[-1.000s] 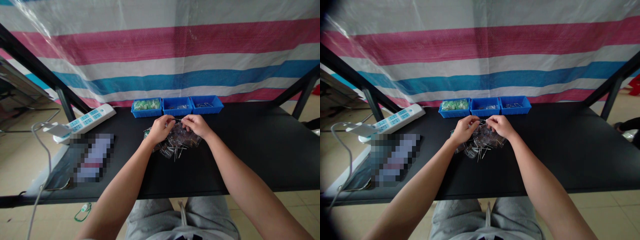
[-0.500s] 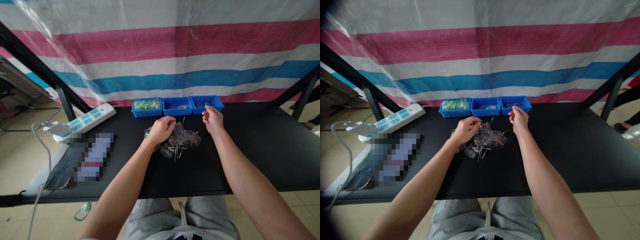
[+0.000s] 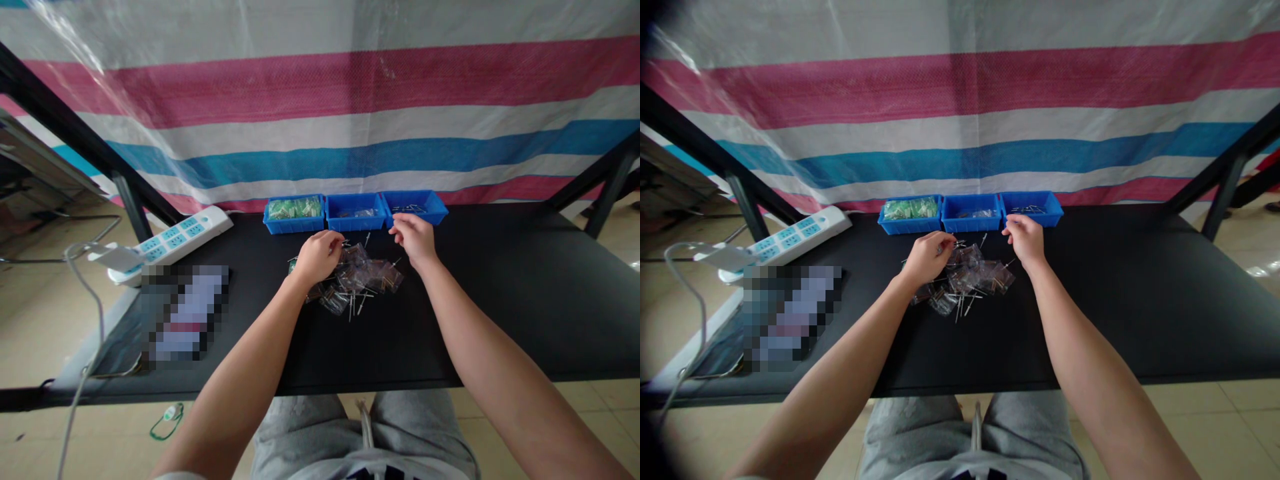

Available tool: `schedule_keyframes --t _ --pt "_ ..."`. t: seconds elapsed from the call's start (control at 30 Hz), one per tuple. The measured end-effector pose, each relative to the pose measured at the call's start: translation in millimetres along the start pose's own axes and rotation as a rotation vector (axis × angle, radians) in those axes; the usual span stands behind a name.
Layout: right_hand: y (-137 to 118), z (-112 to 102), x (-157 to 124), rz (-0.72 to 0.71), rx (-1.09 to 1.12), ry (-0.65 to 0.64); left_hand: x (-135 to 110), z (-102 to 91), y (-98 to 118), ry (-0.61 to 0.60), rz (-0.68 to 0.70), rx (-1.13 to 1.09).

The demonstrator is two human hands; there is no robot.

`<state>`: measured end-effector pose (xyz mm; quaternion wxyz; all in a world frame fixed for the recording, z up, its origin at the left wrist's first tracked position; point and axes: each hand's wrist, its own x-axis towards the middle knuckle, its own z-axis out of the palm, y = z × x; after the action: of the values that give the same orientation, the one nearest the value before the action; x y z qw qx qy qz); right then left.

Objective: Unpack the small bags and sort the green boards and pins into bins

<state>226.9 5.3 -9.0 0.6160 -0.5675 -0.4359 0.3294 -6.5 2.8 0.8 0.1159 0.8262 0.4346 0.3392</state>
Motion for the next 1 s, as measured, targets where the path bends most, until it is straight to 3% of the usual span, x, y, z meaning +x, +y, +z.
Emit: schedule_keyframes --t 0.17,0.27,0.37,0.63,0.87,1.0 --pt "6.4 7.9 -11.4 -0.467 -0.567 -0.312 -0.1 -1.5 1.8 0.038 0.027 -0.017" --pt "10.0 11.9 -15.3 -0.583 -0.774 -0.456 -0.8 -0.1 1.1 0.014 0.029 -0.020" --pt "12.7 12.4 -16.6 -0.547 -0.875 -0.509 -1.3 1.4 -0.2 -0.007 0.027 -0.027" --pt "9.7 12.0 -14.9 -0.531 -0.932 -0.457 -0.8 0.1 1.6 -0.028 0.031 -0.021" --pt "-1.0 16.3 -22.4 -0.385 -1.012 -0.489 -0.9 0.8 2.8 -0.071 0.020 -0.011" --pt "-4.2 23.8 -31.2 -0.300 -1.046 -0.442 -2.0 1.0 2.1 -0.099 0.012 -0.012"
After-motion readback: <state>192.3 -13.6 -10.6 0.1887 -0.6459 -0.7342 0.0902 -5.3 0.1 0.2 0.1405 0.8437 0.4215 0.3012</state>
